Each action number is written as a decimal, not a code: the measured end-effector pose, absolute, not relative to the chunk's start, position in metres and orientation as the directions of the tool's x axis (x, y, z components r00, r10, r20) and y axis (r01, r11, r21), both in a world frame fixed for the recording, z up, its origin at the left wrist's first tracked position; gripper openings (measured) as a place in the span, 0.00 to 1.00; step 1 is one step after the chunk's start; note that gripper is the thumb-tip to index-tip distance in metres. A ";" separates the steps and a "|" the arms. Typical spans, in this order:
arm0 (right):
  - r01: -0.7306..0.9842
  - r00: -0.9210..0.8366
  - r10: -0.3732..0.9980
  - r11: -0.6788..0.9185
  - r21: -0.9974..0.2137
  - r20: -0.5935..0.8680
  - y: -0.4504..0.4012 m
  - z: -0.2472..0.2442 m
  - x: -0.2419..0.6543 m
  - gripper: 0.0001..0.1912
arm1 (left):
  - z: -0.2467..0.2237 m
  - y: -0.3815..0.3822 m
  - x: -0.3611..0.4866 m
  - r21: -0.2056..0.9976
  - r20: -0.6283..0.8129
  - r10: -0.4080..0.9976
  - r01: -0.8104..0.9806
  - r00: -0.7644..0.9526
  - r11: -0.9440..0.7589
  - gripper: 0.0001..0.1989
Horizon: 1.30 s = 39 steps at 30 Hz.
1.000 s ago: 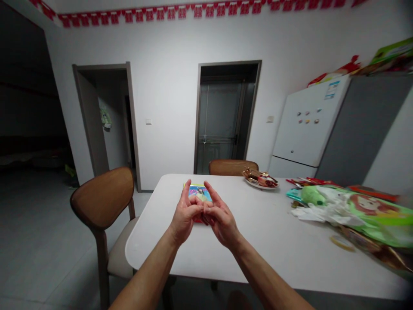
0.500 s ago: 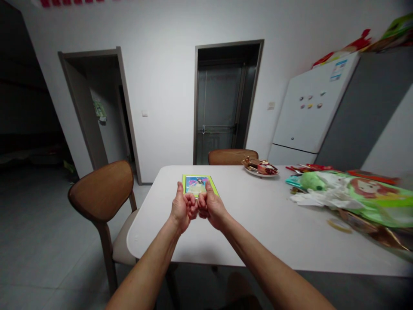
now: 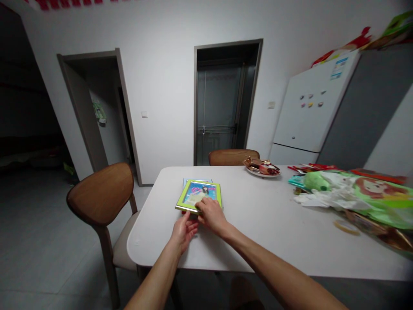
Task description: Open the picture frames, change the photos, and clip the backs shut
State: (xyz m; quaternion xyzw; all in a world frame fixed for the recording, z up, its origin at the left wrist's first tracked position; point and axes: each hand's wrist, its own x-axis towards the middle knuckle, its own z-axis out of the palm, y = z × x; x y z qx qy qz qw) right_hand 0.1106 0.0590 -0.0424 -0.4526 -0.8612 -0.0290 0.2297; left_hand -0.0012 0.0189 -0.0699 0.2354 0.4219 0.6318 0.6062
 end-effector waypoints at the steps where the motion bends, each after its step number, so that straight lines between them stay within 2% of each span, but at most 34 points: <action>1: 0.765 -0.517 0.746 0.623 -0.164 0.420 0.049 -0.042 0.111 0.12 | -0.070 0.018 0.002 0.816 -0.172 0.967 -0.577 -0.185 0.035 0.08; 2: 0.733 -0.539 0.729 0.653 -0.192 0.422 0.039 -0.042 0.112 0.12 | -0.068 0.015 0.005 0.813 -0.127 0.967 -0.582 -0.221 -0.026 0.07; 4: 0.659 -0.524 0.726 0.677 -0.329 0.444 0.022 -0.041 0.117 0.13 | -0.063 0.006 0.012 0.809 -0.039 0.956 -0.571 -0.290 -0.140 0.09; 6: 0.556 -0.423 0.780 0.625 -0.548 0.460 0.012 -0.036 0.125 0.18 | -0.056 -0.011 0.018 0.809 0.019 0.943 -0.549 -0.332 -0.210 0.12; 8: 0.379 -0.287 0.866 0.495 -0.782 0.409 0.004 -0.028 0.134 0.25 | -0.048 -0.032 0.021 0.846 0.079 0.929 -0.469 -0.361 -0.254 0.14; 10: 0.132 -0.193 0.944 0.297 -0.946 0.270 -0.006 -0.019 0.142 0.29 | -0.040 -0.056 0.022 0.927 0.207 0.909 -0.226 -0.363 -0.301 0.13; 11: -0.005 -0.183 0.963 0.201 -0.980 0.199 -0.012 -0.015 0.144 0.29 | -0.037 -0.067 0.022 0.942 0.305 0.895 -0.036 -0.325 -0.334 0.13; 12: -0.138 -0.192 0.971 0.118 -0.983 0.143 -0.019 -0.011 0.147 0.29 | -0.035 -0.078 0.021 0.907 0.419 0.875 0.152 -0.244 -0.392 0.14; 13: -0.254 -0.212 0.972 0.050 -0.966 0.106 -0.027 -0.008 0.149 0.28 | -0.035 -0.088 0.021 0.816 0.539 0.831 0.326 -0.133 -0.477 0.18; 15: -0.417 -0.262 0.963 -0.059 -0.907 0.058 -0.041 -0.005 0.152 0.26 | -0.040 -0.102 0.020 0.539 0.711 0.694 0.548 0.112 -0.640 0.26; 17: -0.483 -0.310 0.951 -0.169 -0.859 -0.013 -0.050 -0.007 0.156 0.23 | -0.051 -0.110 0.019 0.272 0.767 0.570 0.656 0.295 -0.705 0.31; 18: -0.489 -0.330 0.942 -0.223 -0.843 -0.057 -0.051 -0.011 0.158 0.21 | -0.058 -0.112 0.019 0.184 0.756 0.547 0.685 0.359 -0.705 0.32; 21: -0.475 -0.359 0.925 -0.296 -0.828 -0.125 -0.045 -0.029 0.165 0.18 | -0.077 -0.113 0.019 0.069 0.678 0.583 0.751 0.448 -0.657 0.32; 25: -0.357 -0.368 0.925 -0.230 -0.905 -0.090 -0.026 -0.057 0.175 0.19 | -0.088 -0.110 0.023 0.045 0.553 0.677 0.794 0.485 -0.606 0.28; 28: -0.124 -0.357 0.930 -0.135 -0.983 -0.083 -0.011 -0.068 0.181 0.22 | -0.087 -0.105 0.030 0.088 0.447 0.762 0.825 0.468 -0.558 0.23; 30: 0.122 -0.288 0.956 -0.015 -0.992 -0.050 -0.001 -0.073 0.184 0.25 | -0.087 -0.102 0.035 0.136 0.382 0.809 0.839 0.446 -0.527 0.21; 32: 0.403 -0.209 0.977 0.113 -0.908 0.028 0.009 -0.079 0.187 0.27 | -0.089 -0.099 0.041 0.185 0.347 0.833 0.840 0.430 -0.511 0.20; 34: 0.623 -0.176 0.977 0.205 -0.755 0.119 0.017 -0.084 0.189 0.29 | -0.091 -0.097 0.045 0.226 0.331 0.847 0.836 0.417 -0.500 0.20; 36: 0.742 -0.183 0.967 0.254 -0.620 0.178 0.021 -0.089 0.190 0.28 | -0.093 -0.095 0.049 0.255 0.309 0.861 0.837 0.404 -0.485 0.20; 39: 0.810 -0.221 0.952 0.301 -0.504 0.213 0.021 -0.092 0.190 0.25 | -0.091 -0.095 0.047 0.274 0.252 0.877 0.839 0.409 -0.470 0.20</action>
